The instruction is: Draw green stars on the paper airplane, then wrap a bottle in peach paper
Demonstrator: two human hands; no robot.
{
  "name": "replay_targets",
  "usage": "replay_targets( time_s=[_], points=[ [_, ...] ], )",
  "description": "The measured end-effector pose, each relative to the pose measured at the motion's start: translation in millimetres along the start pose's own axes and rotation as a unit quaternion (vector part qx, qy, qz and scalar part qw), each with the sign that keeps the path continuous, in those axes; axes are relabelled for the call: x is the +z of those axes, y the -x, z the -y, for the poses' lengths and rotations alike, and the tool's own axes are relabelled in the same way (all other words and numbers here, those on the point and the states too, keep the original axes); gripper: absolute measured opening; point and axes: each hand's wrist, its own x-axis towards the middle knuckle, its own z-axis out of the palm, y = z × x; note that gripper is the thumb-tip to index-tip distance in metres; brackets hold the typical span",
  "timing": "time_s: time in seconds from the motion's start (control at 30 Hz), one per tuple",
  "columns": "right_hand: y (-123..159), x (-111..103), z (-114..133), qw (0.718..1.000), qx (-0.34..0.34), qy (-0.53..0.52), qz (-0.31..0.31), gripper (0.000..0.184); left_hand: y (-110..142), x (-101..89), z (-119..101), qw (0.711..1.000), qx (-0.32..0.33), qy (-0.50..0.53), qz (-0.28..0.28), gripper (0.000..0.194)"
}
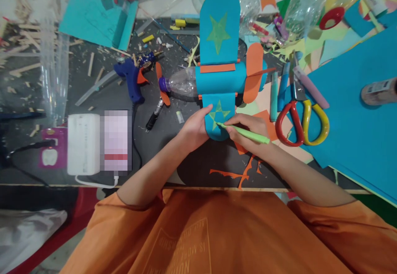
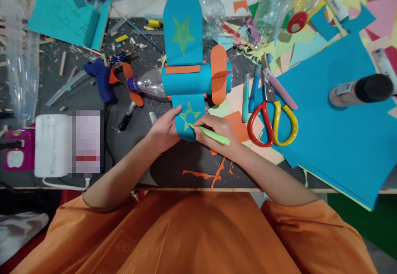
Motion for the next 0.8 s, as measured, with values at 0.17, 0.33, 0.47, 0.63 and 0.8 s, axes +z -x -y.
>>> replay_targets(
  time_s=[0.17, 0.33, 0.47, 0.63, 0.8],
  points=[
    [-0.8, 0.5, -0.2, 1.000, -0.008, -0.004, -0.005, 0.029, 1.4, 2.4, -0.8, 1.000, 0.002, -0.011, 0.006, 0.048],
    [-0.3, -0.5, 0.7, 1.000, -0.005, -0.002, -0.008, 0.030, 0.5, 3.3, -1.5, 1.000, -0.005, 0.002, 0.004, 0.047],
    [-0.1, -0.7, 1.0, 1.000, -0.009, -0.005, -0.006, 0.027, -1.2, 0.4, -0.6, 1.000, -0.001, -0.001, 0.011, 0.046],
    [-0.4, -1.6, 0.6, 1.000, 0.004, 0.002, 0.020, 0.029, -1.5, -0.8, -0.9, 1.000, -0.006, -0.001, 0.018, 0.045],
    [-0.5, -1.8, 1.1, 1.000, 0.002, -0.001, 0.022, 0.026, -1.1, -1.9, -0.6, 0.999, -0.008, 0.010, 0.035, 0.046]
  ],
)
